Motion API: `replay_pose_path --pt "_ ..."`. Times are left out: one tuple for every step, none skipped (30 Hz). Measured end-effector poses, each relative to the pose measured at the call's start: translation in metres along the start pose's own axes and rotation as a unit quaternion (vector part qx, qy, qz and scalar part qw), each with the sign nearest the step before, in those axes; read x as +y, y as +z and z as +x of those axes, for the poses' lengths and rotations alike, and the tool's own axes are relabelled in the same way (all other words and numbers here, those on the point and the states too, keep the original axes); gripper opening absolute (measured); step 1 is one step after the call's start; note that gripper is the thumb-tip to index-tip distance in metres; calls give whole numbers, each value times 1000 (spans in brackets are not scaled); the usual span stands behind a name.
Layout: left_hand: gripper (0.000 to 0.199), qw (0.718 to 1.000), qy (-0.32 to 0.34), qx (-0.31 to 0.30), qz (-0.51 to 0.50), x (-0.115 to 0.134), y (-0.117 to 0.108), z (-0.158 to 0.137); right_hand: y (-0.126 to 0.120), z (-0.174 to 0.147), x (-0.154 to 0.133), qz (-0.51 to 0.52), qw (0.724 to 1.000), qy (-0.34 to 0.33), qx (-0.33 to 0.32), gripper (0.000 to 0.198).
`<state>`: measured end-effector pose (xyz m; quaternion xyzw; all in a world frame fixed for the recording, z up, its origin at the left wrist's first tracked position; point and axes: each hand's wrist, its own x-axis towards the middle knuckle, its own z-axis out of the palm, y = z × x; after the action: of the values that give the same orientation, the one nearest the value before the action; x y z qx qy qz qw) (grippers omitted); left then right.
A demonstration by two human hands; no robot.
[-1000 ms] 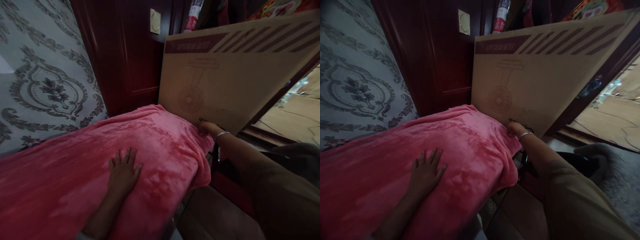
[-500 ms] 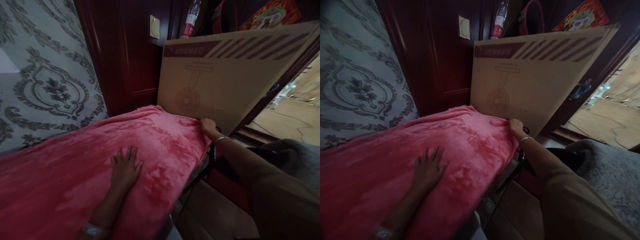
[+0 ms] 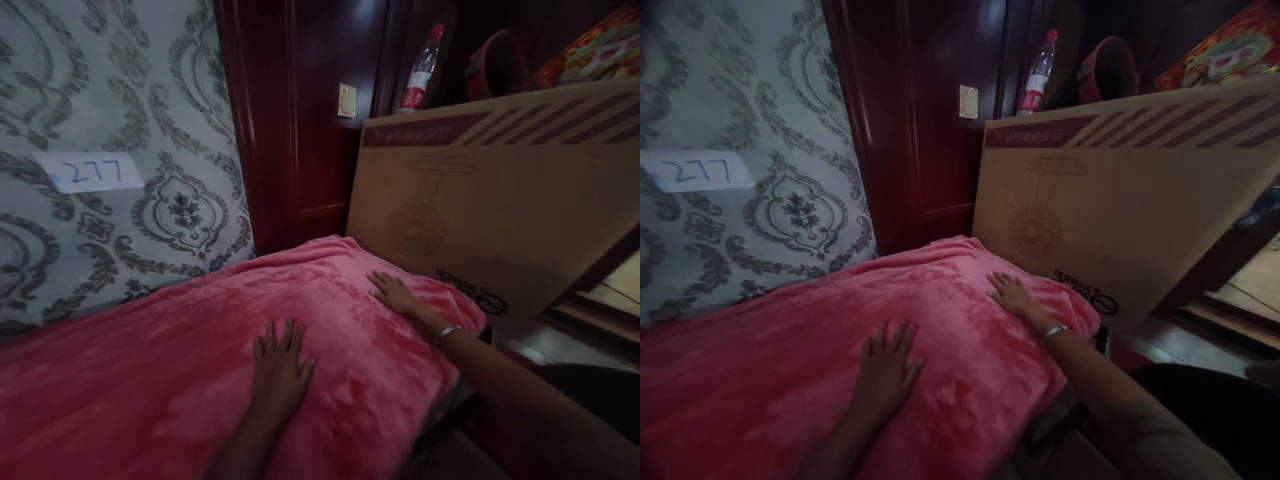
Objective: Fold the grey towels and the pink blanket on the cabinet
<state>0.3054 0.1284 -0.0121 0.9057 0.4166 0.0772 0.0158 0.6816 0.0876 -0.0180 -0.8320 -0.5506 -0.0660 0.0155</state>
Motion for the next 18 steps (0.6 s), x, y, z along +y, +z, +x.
replay_pose_path --pt "62 1000 -2 -7 -4 0 0 0 10 2 -4 18 1000 -1 -15 60" --pt "63 1000 -3 -13 -6 0 0 0 17 3 -6 33 999 6 -28 61" --pt "63 1000 -5 -17 -8 -1 0 0 21 4 -8 42 998 18 -35 60" --pt "63 1000 -6 -19 -9 -1 0 0 22 5 -9 48 998 29 -35 60" --pt "63 1000 -8 -19 -10 -1 0 0 20 7 -10 50 998 36 -33 59" --pt "63 1000 -9 -18 -11 -1 0 0 16 10 -12 51 997 41 -26 57" --pt "62 1000 -10 -17 -14 -1 0 -1 11 15 -16 52 997 45 -18 54" --pt "62 1000 -10 -15 -19 0 0 -1 4 21 -21 55 997 45 -8 50" --pt "62 1000 -10 -15 -24 0 -1 -1 -2 28 -28 59 998 39 2 46" --pt "62 999 -11 -17 -29 1 -2 -2 -8 36 -36 65 997 29 14 43" --pt "63 999 -13 -19 -33 1 -3 -2 -13 46 -45 74 997 16 28 41" --pt "64 999 -16 -22 -36 2 -4 -3 -17 57 -55 85 995 1 42 42" --pt "66 999 -23 -24 -39 2 -5 -3 -20 68 -66 96 994 -14 56 45" --pt "68 998 -32 -23 -40 1 -4 -3 -22 79 -76 107 992 -28 68 49" --pt "70 998 -43 -19 -41 1 -3 -3 -23 91 -86 116 989 -39 77 54" --pt "71 998 -54 -12 -41 0 -2 -3 -24 102 -96 125 987 -48 84 58" --pt "70 997 -62 -6 -41 -1 1 -3 -25 113 -105 133 986 -55 88 61" --pt "69 997 -66 0 -43 -2 4 -3 -25 124 -113 140 984 -60 91 63"
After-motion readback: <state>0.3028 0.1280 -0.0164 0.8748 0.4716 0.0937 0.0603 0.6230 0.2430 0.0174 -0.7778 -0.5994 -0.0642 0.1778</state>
